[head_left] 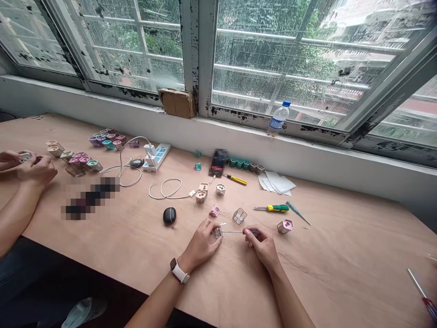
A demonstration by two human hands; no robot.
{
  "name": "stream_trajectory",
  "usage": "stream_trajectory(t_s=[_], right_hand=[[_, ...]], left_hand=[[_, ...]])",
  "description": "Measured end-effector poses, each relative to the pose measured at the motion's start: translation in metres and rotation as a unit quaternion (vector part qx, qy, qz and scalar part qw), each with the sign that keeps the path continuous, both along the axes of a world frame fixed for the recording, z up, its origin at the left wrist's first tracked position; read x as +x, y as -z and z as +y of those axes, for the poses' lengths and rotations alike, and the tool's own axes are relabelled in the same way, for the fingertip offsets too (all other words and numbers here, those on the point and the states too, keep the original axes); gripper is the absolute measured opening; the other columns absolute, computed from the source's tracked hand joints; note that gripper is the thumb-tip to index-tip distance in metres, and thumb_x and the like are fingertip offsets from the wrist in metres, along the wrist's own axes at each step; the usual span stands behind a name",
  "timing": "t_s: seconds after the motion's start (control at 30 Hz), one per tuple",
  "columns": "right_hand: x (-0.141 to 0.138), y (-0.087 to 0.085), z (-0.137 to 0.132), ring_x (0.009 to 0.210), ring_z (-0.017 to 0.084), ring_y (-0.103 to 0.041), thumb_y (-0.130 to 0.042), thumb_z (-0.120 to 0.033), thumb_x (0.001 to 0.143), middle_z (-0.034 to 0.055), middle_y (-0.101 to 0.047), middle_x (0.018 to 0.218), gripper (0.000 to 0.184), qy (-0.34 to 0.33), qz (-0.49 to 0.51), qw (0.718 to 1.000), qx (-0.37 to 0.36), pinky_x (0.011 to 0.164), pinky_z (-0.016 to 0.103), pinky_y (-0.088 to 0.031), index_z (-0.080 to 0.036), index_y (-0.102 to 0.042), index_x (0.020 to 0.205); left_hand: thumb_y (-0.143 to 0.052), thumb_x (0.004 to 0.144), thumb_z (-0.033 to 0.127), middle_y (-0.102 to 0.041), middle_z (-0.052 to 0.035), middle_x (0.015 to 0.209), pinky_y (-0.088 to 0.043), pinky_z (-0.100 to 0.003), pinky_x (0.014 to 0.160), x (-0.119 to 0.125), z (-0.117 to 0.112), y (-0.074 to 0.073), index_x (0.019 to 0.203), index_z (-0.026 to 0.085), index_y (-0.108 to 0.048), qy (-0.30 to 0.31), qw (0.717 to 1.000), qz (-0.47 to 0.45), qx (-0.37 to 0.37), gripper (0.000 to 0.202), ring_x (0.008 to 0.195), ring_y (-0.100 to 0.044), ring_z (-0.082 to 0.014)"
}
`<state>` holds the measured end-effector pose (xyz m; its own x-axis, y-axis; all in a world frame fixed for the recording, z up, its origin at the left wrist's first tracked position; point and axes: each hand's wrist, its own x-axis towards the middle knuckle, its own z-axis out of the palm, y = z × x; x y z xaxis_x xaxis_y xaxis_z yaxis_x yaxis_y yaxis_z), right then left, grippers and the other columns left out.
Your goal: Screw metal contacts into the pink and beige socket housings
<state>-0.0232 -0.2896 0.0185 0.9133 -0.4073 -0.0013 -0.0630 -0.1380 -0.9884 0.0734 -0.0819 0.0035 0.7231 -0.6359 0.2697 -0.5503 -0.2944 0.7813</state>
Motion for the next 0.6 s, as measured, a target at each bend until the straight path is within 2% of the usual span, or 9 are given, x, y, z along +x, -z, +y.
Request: stream_trajectory(t_s=[0.37, 0.6], right_hand=[[0.0005, 0.0022, 0.0025, 0.055, 0.013, -0.051, -0.071, -0.057, 0.078, 0.0028, -0.059, 0.065, 0.041, -0.006, 0.004, 1.0, -0.013, 0.051, 0.025, -0.044, -0.016, -0.07, 0.08], [-0.0005, 0.0052, 0.0018, 0.056, 0.014, -0.052, -0.07, -0.056, 0.08, 0.0034, -0.06, 0.069, 0.04, -0.012, 0.013, 1.0, -0.018, 0.05, 0.025, -0.045, -0.016, -0.07, 0.083]], left_hand=[[-0.063, 0.085, 0.015, -0.061, -0.0061, 0.102, -0.05, -0.038, 0.09, -0.0002, 0.0001, 0.0019, 0.104, 0.022, -0.062, 0.0, 1.0, -0.012, 0.005, 0.021, 0.1, -0.059, -0.0228], [-0.064, 0.085, 0.014, -0.061, -0.0049, 0.101, -0.052, -0.033, 0.086, -0.0002, 0.0011, 0.0027, 0.109, 0.023, -0.064, -0.006, 1.0, -0.016, -0.007, 0.025, 0.094, -0.061, -0.0198]])
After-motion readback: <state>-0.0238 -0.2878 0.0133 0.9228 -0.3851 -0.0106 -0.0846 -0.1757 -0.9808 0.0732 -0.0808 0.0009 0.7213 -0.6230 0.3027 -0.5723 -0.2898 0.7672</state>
